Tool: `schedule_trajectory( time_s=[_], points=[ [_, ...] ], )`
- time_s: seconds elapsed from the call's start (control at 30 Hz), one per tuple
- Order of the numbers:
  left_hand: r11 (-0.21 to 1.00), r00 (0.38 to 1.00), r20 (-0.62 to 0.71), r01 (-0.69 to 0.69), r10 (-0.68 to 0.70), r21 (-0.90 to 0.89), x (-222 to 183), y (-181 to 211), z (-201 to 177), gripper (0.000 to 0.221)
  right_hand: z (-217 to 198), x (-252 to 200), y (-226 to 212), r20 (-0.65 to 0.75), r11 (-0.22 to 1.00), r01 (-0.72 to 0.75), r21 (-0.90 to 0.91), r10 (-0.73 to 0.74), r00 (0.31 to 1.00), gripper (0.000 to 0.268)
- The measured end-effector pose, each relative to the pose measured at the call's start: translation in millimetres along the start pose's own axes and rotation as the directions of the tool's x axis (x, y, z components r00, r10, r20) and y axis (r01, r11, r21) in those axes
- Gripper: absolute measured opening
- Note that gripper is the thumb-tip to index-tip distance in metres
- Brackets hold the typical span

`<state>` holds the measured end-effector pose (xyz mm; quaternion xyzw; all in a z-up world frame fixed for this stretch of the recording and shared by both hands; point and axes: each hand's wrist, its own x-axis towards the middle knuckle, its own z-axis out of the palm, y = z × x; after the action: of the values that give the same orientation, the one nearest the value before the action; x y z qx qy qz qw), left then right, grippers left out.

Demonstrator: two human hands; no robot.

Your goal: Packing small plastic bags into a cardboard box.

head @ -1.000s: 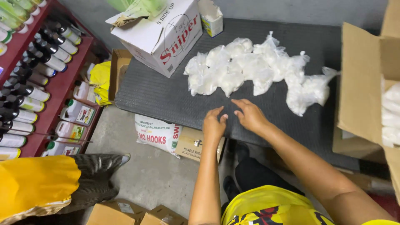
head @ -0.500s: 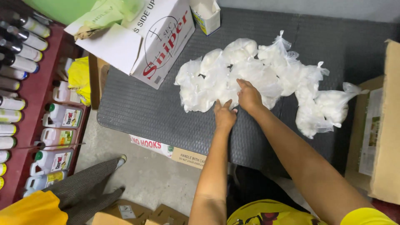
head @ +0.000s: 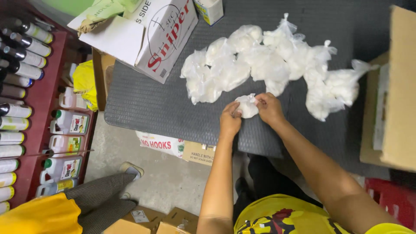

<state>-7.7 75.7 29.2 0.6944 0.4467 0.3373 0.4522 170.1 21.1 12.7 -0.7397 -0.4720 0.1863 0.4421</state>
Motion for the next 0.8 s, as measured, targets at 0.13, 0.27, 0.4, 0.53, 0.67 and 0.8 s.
schedule_trajectory(
  time_s=[0.13,0.27,0.4,0.53,0.67,0.8],
  points=[
    [0.982,0.995,0.094,0.002,0.016,-0.190,-63.1,71.8,-22.7,0.030,-44.2,-73.1,-39.8,-0.148,0.996,-0.027,0.086,0.040,0.988,0.017],
    [0.980,0.973,0.147,-0.163,0.179,-0.114,-118.2,145.6,-32.7,0.029,-116.9,-139.5,-97.1,-0.323,0.988,0.083,0.131,-0.037,0.946,0.012],
    [0.926,0.915,0.204,-0.302,0.348,-0.225,-157.8,221.3,-29.7,0.026,-192.0,-191.5,-150.5,-0.356,0.924,0.125,0.362,0.013,0.935,0.009],
    [0.904,0.876,0.265,-0.338,0.404,-0.261,-197.9,307.0,-18.9,0.026,-254.5,-228.9,-164.6,-0.406,0.819,0.231,0.526,0.003,0.914,0.012],
    [0.849,0.795,0.305,-0.456,0.524,-0.267,-207.6,359.6,10.5,0.028,-319.9,-245.5,-162.3,-0.437,0.804,0.285,0.522,-0.035,0.899,0.011],
    [0.788,0.708,0.347,-0.551,0.616,-0.275,-209.1,400.4,70.9,0.027,-392.4,-248.1,-125.7,-0.446,0.801,0.314,0.509,-0.066,0.893,0.012]
  ],
)
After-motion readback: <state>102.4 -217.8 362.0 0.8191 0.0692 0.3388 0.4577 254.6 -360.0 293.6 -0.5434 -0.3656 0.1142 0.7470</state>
